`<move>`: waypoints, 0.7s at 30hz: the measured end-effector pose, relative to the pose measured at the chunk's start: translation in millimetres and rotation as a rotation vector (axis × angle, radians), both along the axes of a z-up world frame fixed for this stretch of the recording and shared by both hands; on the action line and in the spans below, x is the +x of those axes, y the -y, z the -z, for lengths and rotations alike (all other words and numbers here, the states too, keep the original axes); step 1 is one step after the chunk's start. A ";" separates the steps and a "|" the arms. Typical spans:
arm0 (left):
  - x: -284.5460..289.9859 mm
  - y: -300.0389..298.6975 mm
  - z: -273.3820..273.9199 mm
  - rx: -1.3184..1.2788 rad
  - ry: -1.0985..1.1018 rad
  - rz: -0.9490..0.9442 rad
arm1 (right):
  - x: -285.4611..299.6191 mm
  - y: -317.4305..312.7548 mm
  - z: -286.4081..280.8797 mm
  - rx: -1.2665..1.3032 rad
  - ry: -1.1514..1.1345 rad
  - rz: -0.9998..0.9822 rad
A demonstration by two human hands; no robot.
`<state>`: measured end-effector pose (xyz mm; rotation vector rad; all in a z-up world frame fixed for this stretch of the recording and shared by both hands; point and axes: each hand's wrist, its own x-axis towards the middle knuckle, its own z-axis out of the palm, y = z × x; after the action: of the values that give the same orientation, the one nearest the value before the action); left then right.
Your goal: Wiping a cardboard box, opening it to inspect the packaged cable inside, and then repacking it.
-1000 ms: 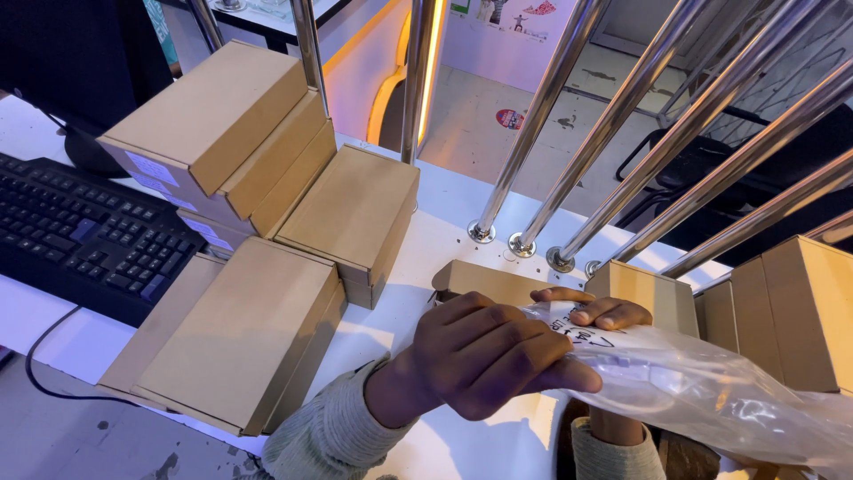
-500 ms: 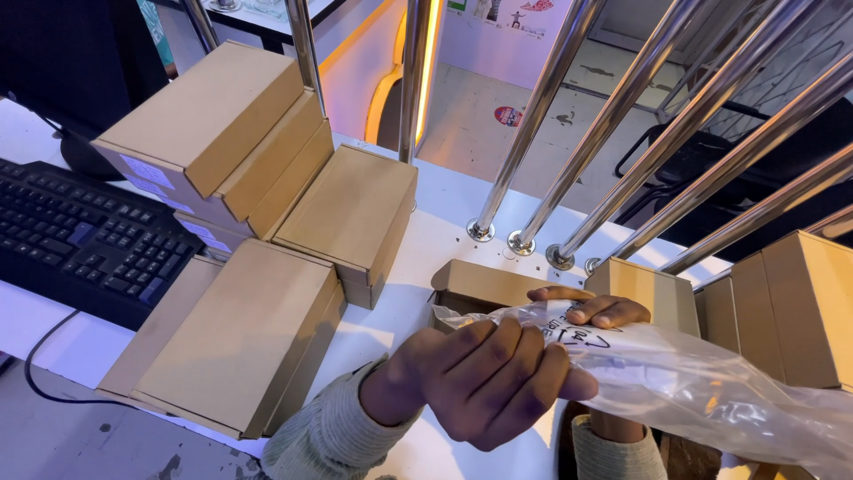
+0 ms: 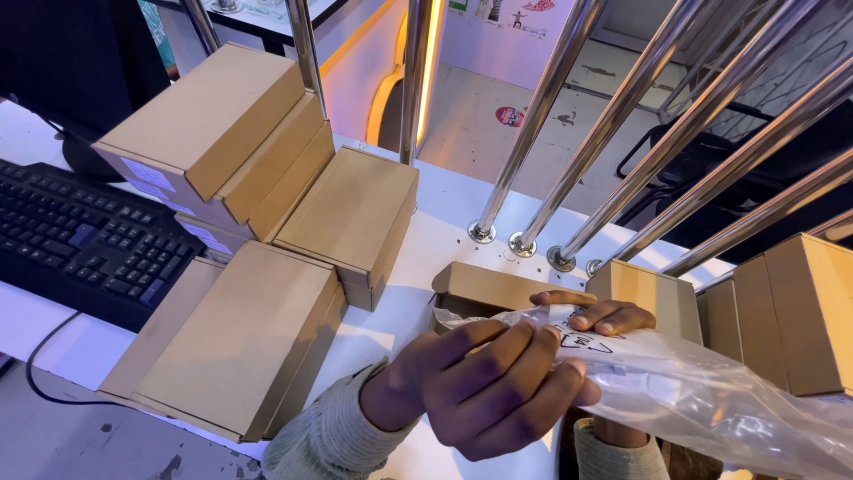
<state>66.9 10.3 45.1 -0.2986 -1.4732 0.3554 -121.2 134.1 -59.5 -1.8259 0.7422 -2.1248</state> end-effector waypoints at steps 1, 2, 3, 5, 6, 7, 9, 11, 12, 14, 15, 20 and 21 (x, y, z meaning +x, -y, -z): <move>0.7 -0.4 0.2 0.009 0.004 0.007 | -0.8 0.6 1.1 -0.010 -0.004 0.033; 0.1 -0.3 0.0 0.011 0.005 0.007 | -8.7 0.0 3.2 -0.008 -0.004 0.033; -0.5 -0.2 -0.3 -0.005 0.002 0.001 | -16.8 -0.7 5.4 0.009 -0.039 -0.049; -0.7 -0.3 -0.4 -0.026 0.002 -0.002 | -24.0 0.5 9.1 0.020 -0.072 -0.128; -0.1 -2.0 0.4 -0.003 0.031 -0.008 | -23.4 0.5 10.2 0.016 -0.062 -0.108; 0.6 -3.8 1.1 0.019 0.060 -0.013 | -22.7 0.5 11.2 0.012 -0.052 -0.088; 1.0 -6.5 4.0 0.043 0.083 0.004 | -27.0 1.4 13.2 0.015 -0.042 -0.119; 0.4 -10.4 7.8 0.070 0.105 0.021 | -28.8 1.8 13.3 0.022 -0.035 -0.151; -0.3 -12.9 10.6 0.119 0.145 0.034 | -28.0 2.0 13.5 0.018 -0.024 -0.146; -2.3 -16.1 14.4 0.170 0.186 0.046 | -26.4 2.3 13.7 0.015 -0.013 -0.141; -3.7 -16.8 15.4 0.212 0.206 0.111 | -25.8 2.4 13.5 0.028 0.010 -0.146; -5.6 -18.8 15.5 0.298 0.226 0.265 | -25.7 0.8 11.8 0.060 -0.026 -0.189; -4.5 -19.6 15.8 0.327 0.257 0.312 | -19.9 0.5 8.3 0.061 -0.027 -0.145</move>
<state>62.3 29.9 29.3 -0.3123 -1.6766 -0.1811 -141.1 133.6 -67.8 -1.8215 0.6515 -1.9690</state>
